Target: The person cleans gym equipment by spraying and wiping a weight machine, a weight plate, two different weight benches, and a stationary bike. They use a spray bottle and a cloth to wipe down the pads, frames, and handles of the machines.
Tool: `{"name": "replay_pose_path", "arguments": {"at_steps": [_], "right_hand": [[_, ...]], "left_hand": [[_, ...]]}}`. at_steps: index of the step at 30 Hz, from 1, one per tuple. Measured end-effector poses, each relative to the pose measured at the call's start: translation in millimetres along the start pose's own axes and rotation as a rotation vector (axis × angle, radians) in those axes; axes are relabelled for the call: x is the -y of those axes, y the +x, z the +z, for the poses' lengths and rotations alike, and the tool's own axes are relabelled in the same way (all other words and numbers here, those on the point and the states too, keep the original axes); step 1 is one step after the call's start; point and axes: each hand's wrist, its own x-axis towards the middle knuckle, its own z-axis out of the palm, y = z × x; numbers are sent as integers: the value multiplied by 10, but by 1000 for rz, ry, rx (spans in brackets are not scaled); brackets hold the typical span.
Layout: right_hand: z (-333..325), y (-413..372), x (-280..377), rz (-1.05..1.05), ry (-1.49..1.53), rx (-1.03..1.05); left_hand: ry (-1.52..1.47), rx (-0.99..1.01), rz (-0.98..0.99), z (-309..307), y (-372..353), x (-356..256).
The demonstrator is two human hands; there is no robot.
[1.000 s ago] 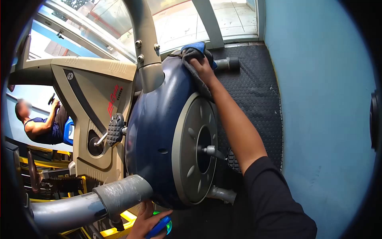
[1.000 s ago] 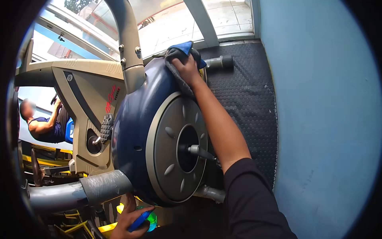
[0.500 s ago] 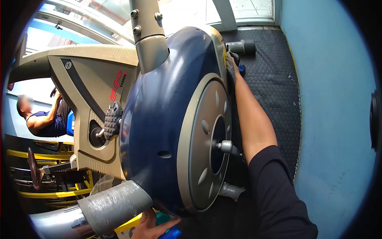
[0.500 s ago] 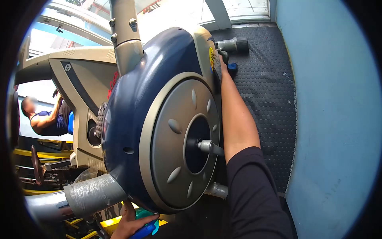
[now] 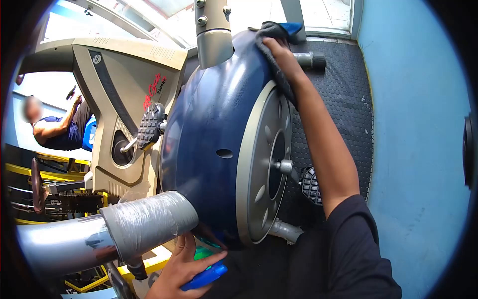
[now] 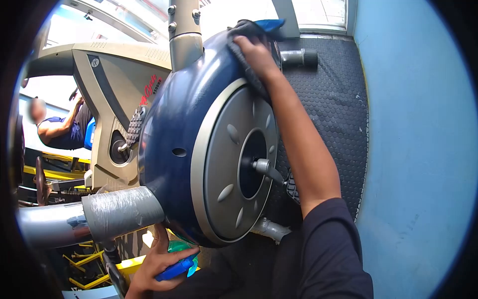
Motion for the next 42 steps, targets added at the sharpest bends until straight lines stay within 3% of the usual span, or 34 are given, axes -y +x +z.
{"name": "replay_pose_path", "arguments": {"at_steps": [2,3,5,6,7,10,12,15,18,20,21,22,24,26,28,30,32,34,35,37,39,41,42], "right_hand": [[312,-432,495,-163,-199,201],[390,-700,836,-290,-430,139],[284,-610,681,-275,-365,169],[159,-499,708,-158,-355,243],[156,-454,661,-36,-157,196],[431,-958,1051,-248,-454,140],[663,-1614,1418,-501,-693,257],[762,-2105,1479,-638,-719,413],[608,-1610,1333,-823,-472,268],[429,-1110,1063,-442,-280,249],[321,-831,820,-378,-174,254],[223,-561,417,-336,-233,158],[128,-347,-239,-260,-130,-236],[-122,-544,-494,406,111,-170],[-236,-665,-1178,613,310,-281],[-256,-808,-1515,628,337,-241],[-185,-1039,-1244,655,346,-196],[33,-1185,-268,561,399,-151],[94,-1132,-312,389,395,-109],[334,-1437,585,5,116,83],[540,-1836,890,-152,-241,183],[753,-2351,1133,-401,-549,129],[852,-2598,1231,-393,-451,140]], "left_hand": [[18,-49,48,49,-4,67],[15,-52,48,61,-17,123],[-12,-57,138,65,-16,191],[25,-65,141,57,-11,174],[25,-73,142,70,-17,161],[19,-108,175,65,20,160],[39,-105,170,71,-1,160],[77,-122,161,63,6,122],[86,-126,152,74,5,105],[60,-128,146,107,7,103],[53,-148,138,110,12,84],[48,-164,127,118,17,71],[40,-156,132,121,20,77],[32,-158,144,128,18,87],[29,-177,154,141,7,100],[22,-196,165,157,-7,117],[1,-213,171,179,-29,144],[-4,-206,197,184,-20,189],[-6,-222,202,182,-16,215],[-18,-226,282,198,-9,264],[8,-254,315,171,-47,256],[-94,-228,294,111,-122,218],[-163,-219,275,116,-208,224]]}}
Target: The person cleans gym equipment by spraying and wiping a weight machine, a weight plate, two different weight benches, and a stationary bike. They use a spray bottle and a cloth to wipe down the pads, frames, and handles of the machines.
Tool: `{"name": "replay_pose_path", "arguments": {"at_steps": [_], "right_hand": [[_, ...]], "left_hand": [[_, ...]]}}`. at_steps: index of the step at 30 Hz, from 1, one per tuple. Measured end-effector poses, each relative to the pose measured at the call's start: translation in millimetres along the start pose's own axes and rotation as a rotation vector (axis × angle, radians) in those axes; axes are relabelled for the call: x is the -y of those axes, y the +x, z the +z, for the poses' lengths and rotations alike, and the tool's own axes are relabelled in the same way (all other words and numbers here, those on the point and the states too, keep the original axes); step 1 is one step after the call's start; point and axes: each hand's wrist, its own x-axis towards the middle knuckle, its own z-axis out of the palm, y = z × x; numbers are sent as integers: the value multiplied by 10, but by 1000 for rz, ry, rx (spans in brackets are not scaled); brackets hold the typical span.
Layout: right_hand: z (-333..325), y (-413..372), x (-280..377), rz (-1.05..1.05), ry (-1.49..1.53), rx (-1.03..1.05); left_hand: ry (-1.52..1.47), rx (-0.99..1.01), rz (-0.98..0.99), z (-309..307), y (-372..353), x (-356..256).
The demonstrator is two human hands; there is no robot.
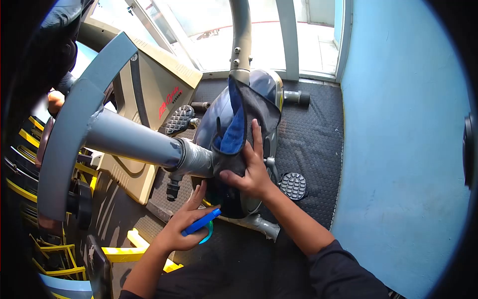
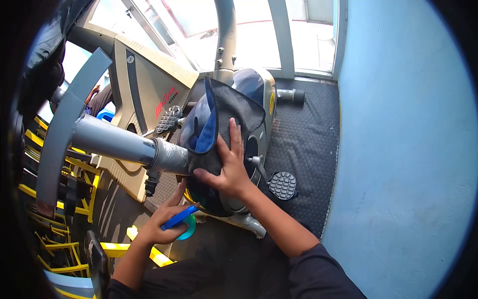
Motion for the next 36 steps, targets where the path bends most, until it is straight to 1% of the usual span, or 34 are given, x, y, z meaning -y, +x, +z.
{"name": "replay_pose_path", "arguments": {"at_steps": [1,2,3,5,6,7,8,9,10,11,13,15,16,17,18,19,21,22,24,25,26,27,29,30,31,33,34,35,36], "right_hand": [[23,-137,152,3,96,-9],[2,-218,191,-6,16,48],[-41,-157,149,-12,-7,40],[-100,10,91,99,-94,9],[-87,69,150,165,-76,-42],[-45,49,234,161,-83,-47],[11,-56,324,146,-249,-2],[63,-217,403,135,-417,47],[128,-449,462,73,-419,73],[156,-599,440,84,-431,76],[203,-838,348,-84,-564,122],[151,-534,360,-90,-520,101],[175,-412,391,-16,-455,17],[218,-413,413,66,-395,-63],[285,-515,432,74,-339,-104],[421,-751,401,83,-346,-106],[712,-1353,284,86,-246,-283],[724,-1443,248,97,-252,-288],[733,-1503,236,38,86,-404],[729,-1480,137,48,84,-413],[640,-1312,79,146,115,-270],[556,-1117,28,244,150,-120],[371,-534,-80,342,402,-180],[310,-289,-248,376,428,-209],[246,-42,-418,406,455,-242],[233,265,-1150,440,183,-191],[281,343,-1560,606,350,-227],[299,403,-1824,764,518,-265],[179,437,-1821,779,317,-163]], "left_hand": [[5,-9,21,-10,-77,-58],[-21,-38,51,-20,-160,-155],[-53,-63,81,-22,-229,-253],[-52,-62,86,-18,-361,-445],[-54,-68,54,-19,-421,-530],[-53,-76,21,-17,-468,-565],[-126,-89,-2,19,-516,-527],[-134,-83,4,74,-530,-474],[-280,-155,-7,131,-523,-398],[-428,-224,-22,180,-508,-333],[-432,-218,-70,201,-520,-241],[-95,-141,59,120,-450,-194],[-98,-123,47,93,-443,-181],[-114,-116,-17,82,-446,-183],[-127,-111,-74,70,-437,-187],[-131,-101,-73,58,-428,-182],[-161,-160,-63,64,-437,-164],[-177,-181,-26,89,-419,-143],[-125,-142,-26,80,-422,-144],[-76,-127,-29,64,-425,-154],[-64,-102,-111,48,-447,-185],[-69,-96,-134,53,-465,-212],[-140,-134,-189,66,-461,-257],[-101,-144,-134,79,-466,-225],[-96,-139,-137,96,-469,-206],[-108,-161,-165,137,-517,-181],[-104,-155,-171,156,-547,-189],[-114,-152,-181,163,-555,-197],[-124,-150,-189,151,-546,-191]]}}
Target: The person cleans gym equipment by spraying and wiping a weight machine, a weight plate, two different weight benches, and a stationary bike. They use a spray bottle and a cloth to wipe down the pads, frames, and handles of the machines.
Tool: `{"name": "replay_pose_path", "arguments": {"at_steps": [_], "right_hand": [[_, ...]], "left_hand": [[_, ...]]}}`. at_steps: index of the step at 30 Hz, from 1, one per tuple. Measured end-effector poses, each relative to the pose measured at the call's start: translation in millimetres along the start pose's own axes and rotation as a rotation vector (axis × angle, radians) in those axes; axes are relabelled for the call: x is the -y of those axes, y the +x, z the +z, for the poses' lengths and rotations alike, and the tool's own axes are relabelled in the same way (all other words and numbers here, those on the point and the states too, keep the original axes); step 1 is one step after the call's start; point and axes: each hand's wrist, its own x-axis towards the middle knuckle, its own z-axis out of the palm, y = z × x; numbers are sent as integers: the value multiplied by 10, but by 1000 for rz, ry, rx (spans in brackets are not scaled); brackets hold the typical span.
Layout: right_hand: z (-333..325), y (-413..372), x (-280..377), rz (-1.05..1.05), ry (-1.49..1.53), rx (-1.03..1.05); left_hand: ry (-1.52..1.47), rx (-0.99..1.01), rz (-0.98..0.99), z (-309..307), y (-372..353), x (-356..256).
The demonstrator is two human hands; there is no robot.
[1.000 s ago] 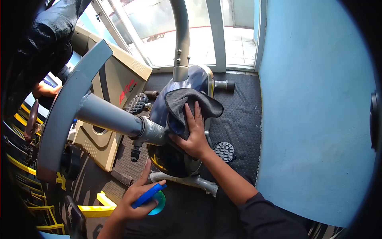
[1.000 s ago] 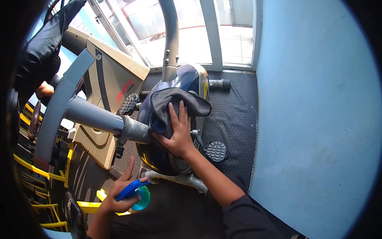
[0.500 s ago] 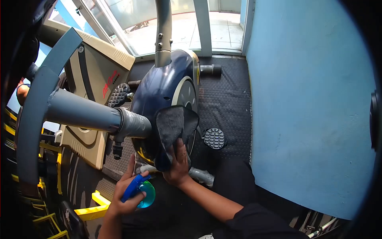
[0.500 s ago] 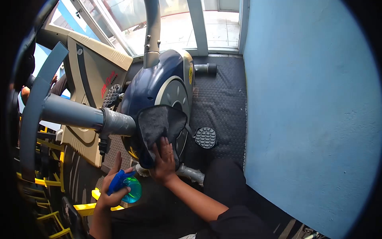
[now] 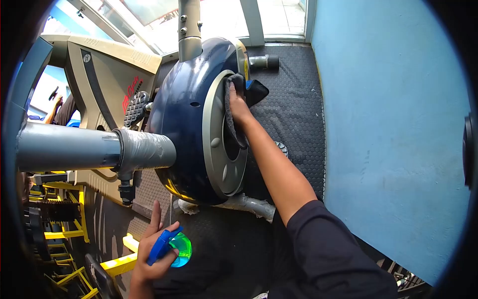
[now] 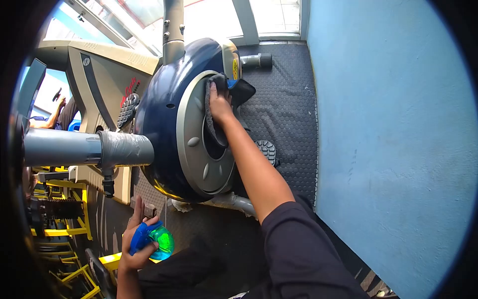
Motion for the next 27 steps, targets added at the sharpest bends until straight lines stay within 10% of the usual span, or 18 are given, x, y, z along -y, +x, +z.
{"name": "replay_pose_path", "arguments": {"at_steps": [3,7,10,13,20,22,26,27], "right_hand": [[-48,40,-264,-140,-178,-142],[-410,-187,-684,560,436,-36],[-570,-345,-1302,392,75,154],[-671,-526,-820,615,436,97],[-585,-1631,435,-986,-402,96],[-345,-2231,710,-161,217,589],[26,-3022,-72,-143,-188,324],[-70,-3072,-151,87,-313,595]], "left_hand": [[-10,-1,-2,-18,-11,58],[-9,-8,0,-34,-8,69],[-18,-22,-9,-46,1,55],[-3,-10,53,-64,0,103],[24,-14,98,-177,7,-37],[43,-16,169,-193,6,-17],[-6,-37,213,-202,-11,-87],[-10,-62,218,-207,-26,-97]]}}
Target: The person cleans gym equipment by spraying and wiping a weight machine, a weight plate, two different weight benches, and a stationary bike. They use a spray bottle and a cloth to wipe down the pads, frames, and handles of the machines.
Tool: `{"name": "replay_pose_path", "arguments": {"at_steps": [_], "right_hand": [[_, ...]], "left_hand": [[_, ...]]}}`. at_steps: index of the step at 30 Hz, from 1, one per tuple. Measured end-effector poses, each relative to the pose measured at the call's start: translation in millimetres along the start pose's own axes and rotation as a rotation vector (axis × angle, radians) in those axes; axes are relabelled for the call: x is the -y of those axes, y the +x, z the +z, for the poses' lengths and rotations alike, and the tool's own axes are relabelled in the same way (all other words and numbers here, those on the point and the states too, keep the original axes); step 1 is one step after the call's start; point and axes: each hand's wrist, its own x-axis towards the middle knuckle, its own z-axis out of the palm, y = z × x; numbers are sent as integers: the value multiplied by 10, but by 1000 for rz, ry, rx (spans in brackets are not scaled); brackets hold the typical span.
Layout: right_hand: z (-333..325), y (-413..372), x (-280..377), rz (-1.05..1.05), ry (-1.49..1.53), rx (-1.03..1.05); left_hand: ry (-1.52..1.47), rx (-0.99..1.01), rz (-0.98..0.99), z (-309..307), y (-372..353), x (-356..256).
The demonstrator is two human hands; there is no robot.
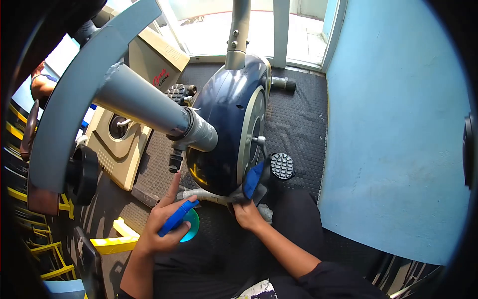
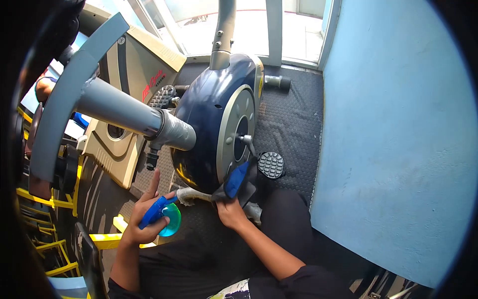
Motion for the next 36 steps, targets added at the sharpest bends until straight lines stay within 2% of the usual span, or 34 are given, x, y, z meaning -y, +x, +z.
{"name": "replay_pose_path", "arguments": {"at_steps": [2,3,4,6,7,9,10,11,12,13,15,16,19,22,23,25,29,31,32,34,35,36], "right_hand": [[229,-30,-188,-100,-59,-278],[235,49,-253,-203,-339,-417],[181,102,-234,-316,-626,-547],[-76,289,448,-532,-837,-703],[-126,346,634,-585,-855,-652],[-198,413,887,-775,-1213,-608],[-193,426,829,-816,-1228,-564],[-206,444,659,-1054,-1520,-456],[-218,484,498,-1295,-1796,-330],[-241,564,409,-1323,-1802,-285],[-267,681,245,-941,-1309,349],[-275,664,155,-936,-1322,387],[-117,573,-70,-719,-1444,639],[193,679,-264,-528,-1543,796],[315,762,-316,-461,-1578,851],[505,915,-394,-334,-1650,982],[105,517,-698,-30,-1761,1223],[134,660,-634,93,-1805,1295],[195,674,-503,85,-1799,1310],[250,607,-126,69,-1446,1672],[306,539,-35,63,-1441,1668],[324,413,-5,377,-1245,1362]], "left_hand": [[-12,18,44,-52,-37,19],[-13,-2,123,-55,-66,116],[-21,-48,121,-59,-91,151],[-156,-44,177,-108,-147,148],[-164,-48,124,-157,-182,95],[-200,-121,111,-234,-272,159],[-230,-123,111,-260,-295,222],[-179,-199,200,-279,-307,285],[-274,-210,133,-300,-366,278],[-256,-262,194,-305,-379,362],[-196,-326,264,-350,-377,450],[-222,-350,254,-380,-385,438],[-137,-509,282,-354,-427,418],[-207,-553,198,-315,-376,455],[-120,-623,179,-230,-301,556],[-117,-608,81,-171,-276,594],[-73,-572,61,-133,-213,735],[-53,-594,35,-73,-109,935],[-52,-595,20,-146,-116,1036],[-293,-311,-69,-302,-144,1200],[-274,-306,-95,-271,-122,1342],[-253,-302,-114,-206,-112,1447]]}}
